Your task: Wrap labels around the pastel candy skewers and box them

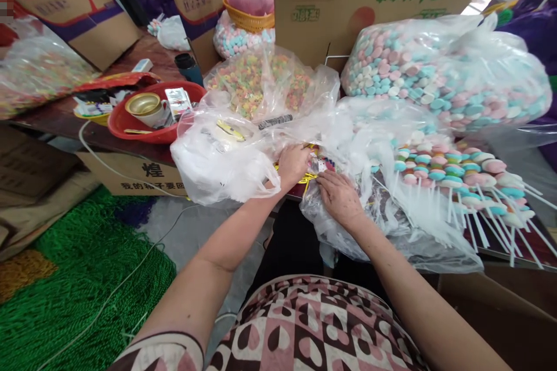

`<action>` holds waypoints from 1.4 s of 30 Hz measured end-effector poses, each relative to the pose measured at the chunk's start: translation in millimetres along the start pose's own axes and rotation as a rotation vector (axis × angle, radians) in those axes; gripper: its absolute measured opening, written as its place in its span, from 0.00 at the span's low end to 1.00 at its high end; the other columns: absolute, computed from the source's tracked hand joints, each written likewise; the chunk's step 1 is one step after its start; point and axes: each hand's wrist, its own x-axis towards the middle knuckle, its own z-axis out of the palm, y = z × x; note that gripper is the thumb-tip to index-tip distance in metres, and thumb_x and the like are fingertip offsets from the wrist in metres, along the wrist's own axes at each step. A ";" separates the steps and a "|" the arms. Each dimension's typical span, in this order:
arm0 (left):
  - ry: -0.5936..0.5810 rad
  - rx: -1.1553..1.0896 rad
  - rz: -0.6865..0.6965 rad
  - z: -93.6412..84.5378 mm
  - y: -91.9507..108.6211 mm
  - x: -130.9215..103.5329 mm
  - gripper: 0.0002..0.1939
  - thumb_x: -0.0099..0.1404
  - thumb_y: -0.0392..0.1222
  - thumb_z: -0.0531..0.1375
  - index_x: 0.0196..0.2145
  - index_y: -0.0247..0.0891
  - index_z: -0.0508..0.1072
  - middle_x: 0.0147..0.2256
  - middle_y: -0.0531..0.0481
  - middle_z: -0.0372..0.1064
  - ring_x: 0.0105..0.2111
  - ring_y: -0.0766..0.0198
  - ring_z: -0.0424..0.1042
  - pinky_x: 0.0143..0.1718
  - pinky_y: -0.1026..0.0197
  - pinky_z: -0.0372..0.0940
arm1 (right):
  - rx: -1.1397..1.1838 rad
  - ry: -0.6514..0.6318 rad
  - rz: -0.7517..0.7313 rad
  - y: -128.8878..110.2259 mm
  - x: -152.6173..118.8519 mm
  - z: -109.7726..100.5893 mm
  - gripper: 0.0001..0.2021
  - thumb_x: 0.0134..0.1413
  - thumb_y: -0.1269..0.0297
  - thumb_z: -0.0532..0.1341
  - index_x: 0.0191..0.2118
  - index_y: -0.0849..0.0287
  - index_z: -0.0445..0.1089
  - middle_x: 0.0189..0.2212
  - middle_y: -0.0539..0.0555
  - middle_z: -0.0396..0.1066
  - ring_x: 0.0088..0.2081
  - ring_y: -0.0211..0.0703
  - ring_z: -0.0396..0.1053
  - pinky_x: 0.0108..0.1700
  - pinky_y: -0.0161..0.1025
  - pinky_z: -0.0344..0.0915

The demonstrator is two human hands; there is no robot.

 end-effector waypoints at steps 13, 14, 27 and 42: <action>0.084 -0.134 0.051 19.4 -1.3 5.4 0.11 0.68 0.39 0.55 0.39 0.36 0.78 0.41 0.41 0.75 0.47 0.52 0.69 0.50 0.51 0.57 | 0.044 0.078 0.002 3.0 -4.4 8.6 0.14 0.64 0.69 0.54 0.46 0.61 0.77 0.49 0.61 0.77 0.56 0.54 0.70 0.60 0.55 0.63; 0.105 -0.148 0.032 18.0 -2.0 7.5 0.12 0.69 0.39 0.55 0.39 0.36 0.78 0.41 0.41 0.75 0.46 0.52 0.70 0.49 0.52 0.58 | 0.051 0.079 0.005 2.7 -4.5 8.9 0.14 0.64 0.69 0.54 0.46 0.62 0.77 0.50 0.61 0.77 0.56 0.55 0.70 0.60 0.56 0.63; 0.374 -0.053 0.428 -7.3 13.1 -8.7 0.14 0.70 0.46 0.55 0.36 0.40 0.79 0.48 0.42 0.74 0.51 0.52 0.69 0.54 0.49 0.58 | 0.945 0.276 0.689 2.2 6.7 -27.2 0.28 0.54 0.50 0.65 0.57 0.58 0.70 0.48 0.60 0.77 0.50 0.53 0.75 0.51 0.51 0.72; 0.081 -0.761 0.176 -15.8 47.0 -7.7 0.29 0.67 0.52 0.58 0.60 0.33 0.66 0.51 0.39 0.72 0.52 0.52 0.70 0.55 0.51 0.61 | 1.250 0.543 0.872 17.4 -20.3 -82.0 0.14 0.43 0.57 0.71 0.37 0.56 0.78 0.26 0.48 0.76 0.29 0.40 0.74 0.33 0.39 0.73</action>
